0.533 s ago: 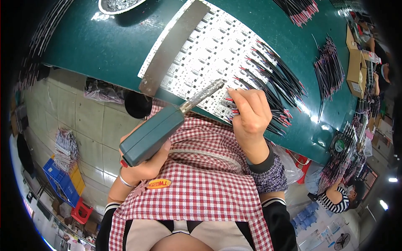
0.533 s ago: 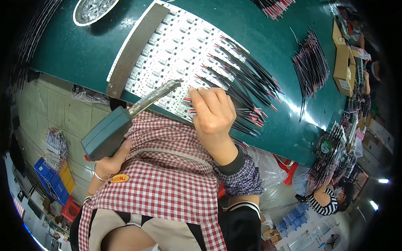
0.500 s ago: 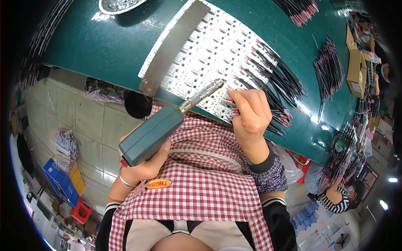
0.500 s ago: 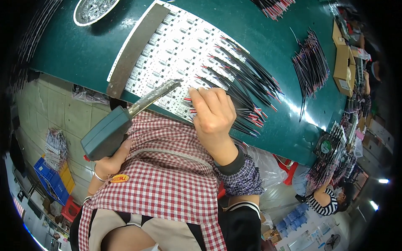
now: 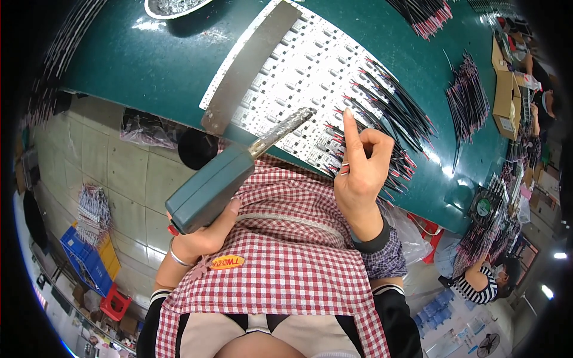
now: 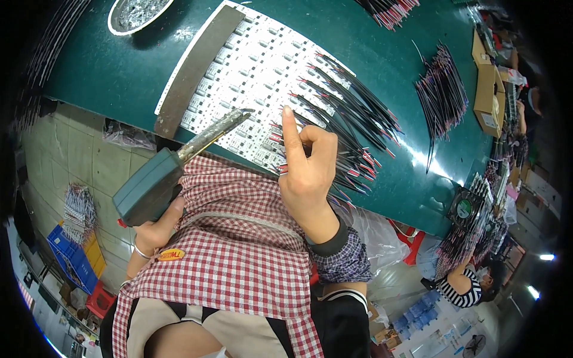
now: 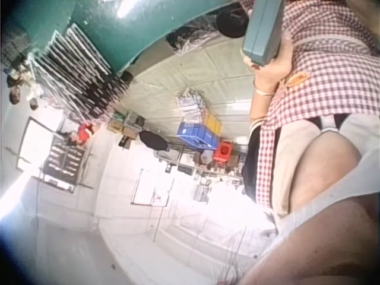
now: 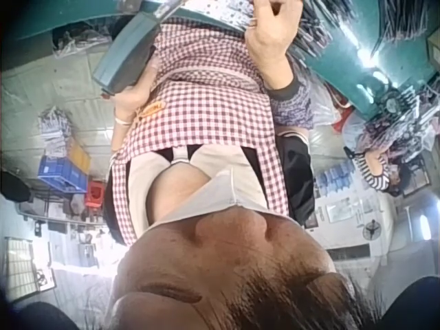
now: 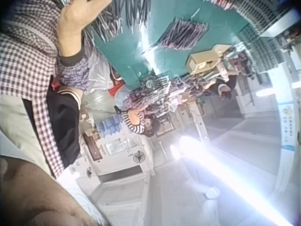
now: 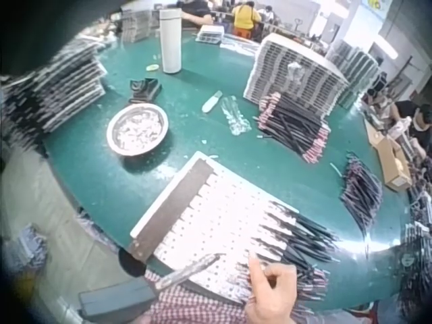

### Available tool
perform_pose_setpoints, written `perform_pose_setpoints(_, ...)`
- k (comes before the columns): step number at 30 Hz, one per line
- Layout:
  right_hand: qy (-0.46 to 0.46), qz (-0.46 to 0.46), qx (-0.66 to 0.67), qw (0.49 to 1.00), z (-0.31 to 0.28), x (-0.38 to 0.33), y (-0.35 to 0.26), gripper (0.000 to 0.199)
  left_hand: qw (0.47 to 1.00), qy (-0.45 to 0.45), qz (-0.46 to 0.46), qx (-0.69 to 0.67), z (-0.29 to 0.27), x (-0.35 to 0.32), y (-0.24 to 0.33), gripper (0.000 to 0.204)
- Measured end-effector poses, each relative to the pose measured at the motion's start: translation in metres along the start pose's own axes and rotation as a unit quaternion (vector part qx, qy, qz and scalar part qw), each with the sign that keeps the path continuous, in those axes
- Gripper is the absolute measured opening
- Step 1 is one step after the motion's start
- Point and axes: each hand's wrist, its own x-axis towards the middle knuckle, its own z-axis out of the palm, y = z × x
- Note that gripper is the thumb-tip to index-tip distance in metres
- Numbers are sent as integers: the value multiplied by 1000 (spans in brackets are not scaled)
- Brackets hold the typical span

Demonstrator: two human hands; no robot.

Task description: The person places a finished circuit board onto a stack, positions a new circuit board on the workbench, and solders wires onto it using a soldering tool.

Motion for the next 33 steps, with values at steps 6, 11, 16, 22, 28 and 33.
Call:
perform_pose_setpoints(6, -63, -34, -7, 997, -2, 5, 4, 61, 977, 6, -99, -187, 5, 12, 3, 19)
perform_pose_setpoints(11, -56, -54, 2, 997, 0, 10, 4, 54, 966, 2, -137, -219, 7, 23, 10, 20)
perform_pose_setpoints(16, -58, -55, 6, 997, 0, 11, 5, 52, 975, -14, -102, -198, 7, 30, 10, 19)
perform_pose_setpoints(22, -56, -60, 4, 997, 0, 11, 5, 51, 979, -14, -90, -182, 7, 26, 8, 20)
perform_pose_setpoints(28, -53, -63, 6, 997, 2, 10, 7, 51, 969, 47, -142, -197, 9, 14, 7, 17)
perform_pose_setpoints(33, -81, -37, -3, 996, -2, 7, 2, 56, 985, -20, -67, -155, 4, 3, -3, 24)
